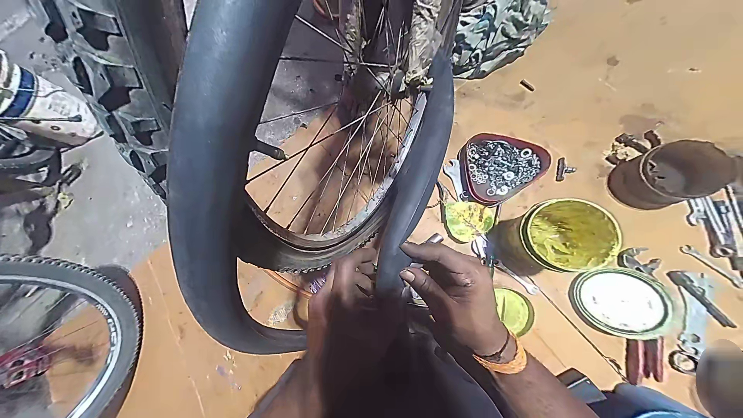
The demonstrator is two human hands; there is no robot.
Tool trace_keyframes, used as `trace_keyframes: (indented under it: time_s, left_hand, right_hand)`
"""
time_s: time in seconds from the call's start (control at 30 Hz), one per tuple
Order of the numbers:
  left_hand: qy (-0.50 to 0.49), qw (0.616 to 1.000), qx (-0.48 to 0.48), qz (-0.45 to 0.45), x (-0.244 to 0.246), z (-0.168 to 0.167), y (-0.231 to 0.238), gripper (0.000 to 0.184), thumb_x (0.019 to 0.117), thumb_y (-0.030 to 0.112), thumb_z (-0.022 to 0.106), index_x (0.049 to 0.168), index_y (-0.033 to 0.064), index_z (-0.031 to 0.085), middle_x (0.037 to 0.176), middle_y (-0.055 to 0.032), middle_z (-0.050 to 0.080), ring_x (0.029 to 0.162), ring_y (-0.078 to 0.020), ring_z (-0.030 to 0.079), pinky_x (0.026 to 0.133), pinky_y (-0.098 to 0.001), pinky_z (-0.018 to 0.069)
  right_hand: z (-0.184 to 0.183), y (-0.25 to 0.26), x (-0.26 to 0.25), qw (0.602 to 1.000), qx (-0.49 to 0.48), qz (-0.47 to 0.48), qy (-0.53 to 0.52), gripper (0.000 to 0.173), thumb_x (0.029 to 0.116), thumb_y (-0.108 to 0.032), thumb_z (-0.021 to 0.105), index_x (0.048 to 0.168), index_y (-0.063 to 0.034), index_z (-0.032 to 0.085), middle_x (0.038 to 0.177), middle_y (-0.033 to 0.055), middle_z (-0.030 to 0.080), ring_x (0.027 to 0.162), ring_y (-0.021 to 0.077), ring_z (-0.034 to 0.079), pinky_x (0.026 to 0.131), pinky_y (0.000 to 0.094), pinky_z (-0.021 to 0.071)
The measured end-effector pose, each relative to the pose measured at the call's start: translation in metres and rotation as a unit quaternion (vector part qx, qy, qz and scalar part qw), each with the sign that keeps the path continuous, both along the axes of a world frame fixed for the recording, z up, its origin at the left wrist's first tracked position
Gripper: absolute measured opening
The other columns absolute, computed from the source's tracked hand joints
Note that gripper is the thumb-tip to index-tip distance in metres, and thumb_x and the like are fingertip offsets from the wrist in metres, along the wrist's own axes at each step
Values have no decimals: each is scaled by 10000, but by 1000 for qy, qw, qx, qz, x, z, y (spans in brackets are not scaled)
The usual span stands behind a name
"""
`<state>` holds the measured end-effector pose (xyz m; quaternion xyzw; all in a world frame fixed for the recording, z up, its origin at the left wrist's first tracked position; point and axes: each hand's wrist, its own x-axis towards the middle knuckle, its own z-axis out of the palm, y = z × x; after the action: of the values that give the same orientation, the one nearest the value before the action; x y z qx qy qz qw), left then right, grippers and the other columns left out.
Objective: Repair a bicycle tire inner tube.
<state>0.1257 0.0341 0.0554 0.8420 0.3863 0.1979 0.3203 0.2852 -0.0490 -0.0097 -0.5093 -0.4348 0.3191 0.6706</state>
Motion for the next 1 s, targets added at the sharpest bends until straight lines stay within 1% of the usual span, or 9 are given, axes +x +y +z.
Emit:
trace_keyframes:
  time_s: [0.1, 0.17, 0.27, 0.37, 0.47, 0.57, 0.67, 0.87, 1.0]
  left_hand:
    - [-14, 995, 99, 5, 12, 12, 0, 343, 939, 311, 686, 1192, 81, 708, 1019, -34, 711, 848, -39, 673, 721, -227, 590]
    - [-17, 994, 111, -3, 14, 12, 3, 251, 977, 262, 630, 1143, 121, 754, 1002, -34, 712, 849, -39, 675, 718, -210, 581]
    - [-95, 995, -37, -22, 7, 3, 14, 215, 978, 182, 668, 1153, 79, 738, 1028, -17, 740, 876, -71, 713, 761, -240, 625]
    - [-199, 961, -192, -23, 5, -5, 19, 247, 947, 73, 696, 1188, 22, 689, 980, -58, 739, 846, -136, 708, 780, -288, 615]
    - [-237, 933, -271, -10, 9, -6, 21, 271, 930, 23, 692, 1201, 33, 681, 979, -79, 710, 869, -157, 685, 817, -312, 604]
    - [-267, 906, -328, -4, 10, -12, 22, 292, 926, 51, 704, 1217, 53, 678, 1021, -100, 701, 901, -172, 681, 832, -335, 601]
    - [-303, 874, -379, 12, 9, -19, 20, 349, 915, 52, 703, 1260, 52, 660, 969, -109, 684, 853, -172, 667, 806, -357, 595]
    - [-314, 857, -405, 53, 12, -26, 17, 446, 918, 47, 664, 1359, 23, 603, 1044, -151, 681, 917, -216, 673, 849, -397, 589]
    - [-325, 843, -422, 75, 17, -24, 15, 451, 917, 36, 643, 1364, 13, 586, 1106, -156, 710, 949, -197, 701, 855, -363, 599]
  right_hand:
    - [2, 1, -1, 1000, -2, 1, 2, 267, 980, -54, 664, 1231, 40, 673, 1093, 103, 734, 927, 134, 715, 857, 318, 628]
    - [3, 1, -3, 1000, -1, -8, 10, 259, 973, -31, 662, 1220, 45, 677, 1086, 106, 734, 931, 137, 716, 865, 318, 627]
    - [5, -3, -5, 1000, -17, -9, 25, 276, 974, -6, 637, 1243, 39, 676, 1100, 101, 733, 926, 124, 711, 848, 296, 624]
    - [4, -7, -5, 997, -18, 1, 81, 291, 975, -5, 630, 1261, 19, 677, 1100, 88, 729, 901, 101, 691, 824, 269, 606]
    - [7, -9, -1, 989, -27, 5, 144, 304, 970, -8, 634, 1268, -11, 691, 1085, 93, 728, 893, 112, 687, 832, 277, 601]
    - [8, -9, 2, 984, -25, 22, 175, 311, 979, -2, 601, 1280, -11, 682, 1127, 125, 718, 937, 147, 693, 850, 308, 601]
    - [3, -7, 1, 979, -22, 29, 200, 309, 987, -8, 586, 1282, -6, 680, 1148, 142, 714, 977, 168, 692, 874, 327, 594]
    - [-4, -4, -4, 973, -31, 22, 230, 307, 984, -33, 581, 1273, -3, 680, 1070, 129, 708, 849, 128, 656, 748, 272, 572]
    - [-4, -4, -4, 965, -42, 10, 260, 279, 980, -51, 611, 1245, -7, 683, 1106, 121, 719, 969, 160, 687, 879, 334, 588]
